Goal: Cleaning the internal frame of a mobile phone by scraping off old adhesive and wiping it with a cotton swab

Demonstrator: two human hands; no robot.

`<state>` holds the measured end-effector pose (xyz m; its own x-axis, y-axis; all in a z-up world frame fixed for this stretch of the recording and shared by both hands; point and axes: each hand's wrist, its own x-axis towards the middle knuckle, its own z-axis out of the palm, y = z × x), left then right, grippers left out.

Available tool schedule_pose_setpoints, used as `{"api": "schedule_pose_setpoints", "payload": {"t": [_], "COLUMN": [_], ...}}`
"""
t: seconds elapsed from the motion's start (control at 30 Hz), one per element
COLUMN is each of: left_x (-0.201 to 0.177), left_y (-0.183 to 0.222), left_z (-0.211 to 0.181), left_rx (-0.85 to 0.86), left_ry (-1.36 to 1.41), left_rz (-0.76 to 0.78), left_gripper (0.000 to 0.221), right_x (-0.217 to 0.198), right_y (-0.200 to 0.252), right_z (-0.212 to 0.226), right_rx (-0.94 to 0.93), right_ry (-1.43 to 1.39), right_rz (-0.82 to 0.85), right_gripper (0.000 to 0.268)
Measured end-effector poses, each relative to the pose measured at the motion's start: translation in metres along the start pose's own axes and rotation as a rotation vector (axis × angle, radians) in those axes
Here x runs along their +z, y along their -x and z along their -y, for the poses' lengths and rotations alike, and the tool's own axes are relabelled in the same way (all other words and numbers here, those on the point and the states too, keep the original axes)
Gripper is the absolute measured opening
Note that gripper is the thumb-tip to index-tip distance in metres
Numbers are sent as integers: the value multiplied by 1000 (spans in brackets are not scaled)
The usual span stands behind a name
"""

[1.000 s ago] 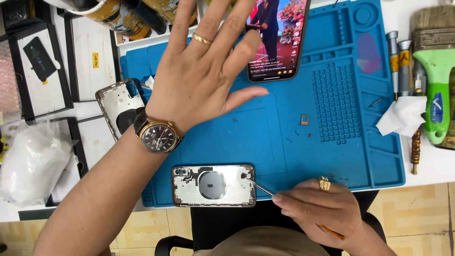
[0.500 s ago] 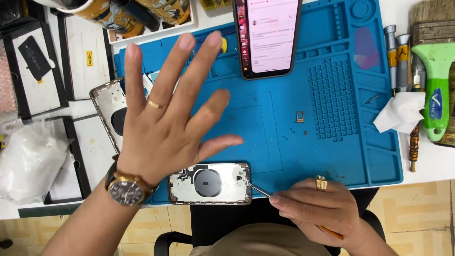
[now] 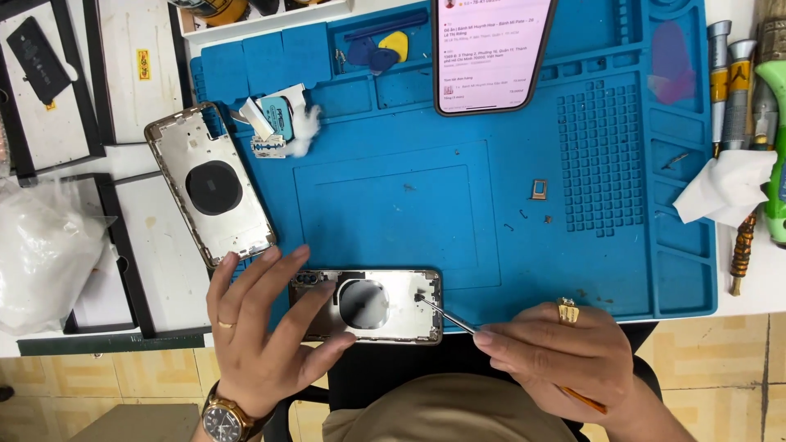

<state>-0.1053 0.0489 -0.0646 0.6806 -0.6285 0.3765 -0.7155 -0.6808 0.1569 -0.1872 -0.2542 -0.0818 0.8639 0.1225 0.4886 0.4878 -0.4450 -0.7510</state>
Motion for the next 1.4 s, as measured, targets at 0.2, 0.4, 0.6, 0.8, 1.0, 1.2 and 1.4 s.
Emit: {"api": "schedule_pose_setpoints", "payload": {"t": [0.2, 0.4, 0.6, 0.8, 1.0, 1.2, 1.4], "left_x": [-8, -18, 16, 50, 62, 53, 17], "left_y": [6, -75, -151, -176, -190, -185, -154], "left_z": [10, 14, 26, 39, 36, 28, 27], "left_rx": [-70, 215, 634, 775, 777, 848, 697], "left_ry": [-32, -151, -219, -349, -356, -300, -268], "left_rz": [52, 161, 181, 146, 65, 4, -98], "left_gripper": [54, 63, 57, 73, 76, 56, 40], "right_x": [1, 0, 0, -1, -2, -4, -4], "right_y": [-3, 4, 3, 3, 1, -5, -9], "right_z": [0, -1, -1, -1, -1, -2, -1], "right_rx": [-12, 14, 4, 15, -1, -25, -18], "right_ry": [23, 30, 8, 19, 16, -3, -8], "right_rz": [26, 45, 33, 29, 48, 39, 39], "right_gripper": [10, 14, 11, 13, 11, 10, 9]}}
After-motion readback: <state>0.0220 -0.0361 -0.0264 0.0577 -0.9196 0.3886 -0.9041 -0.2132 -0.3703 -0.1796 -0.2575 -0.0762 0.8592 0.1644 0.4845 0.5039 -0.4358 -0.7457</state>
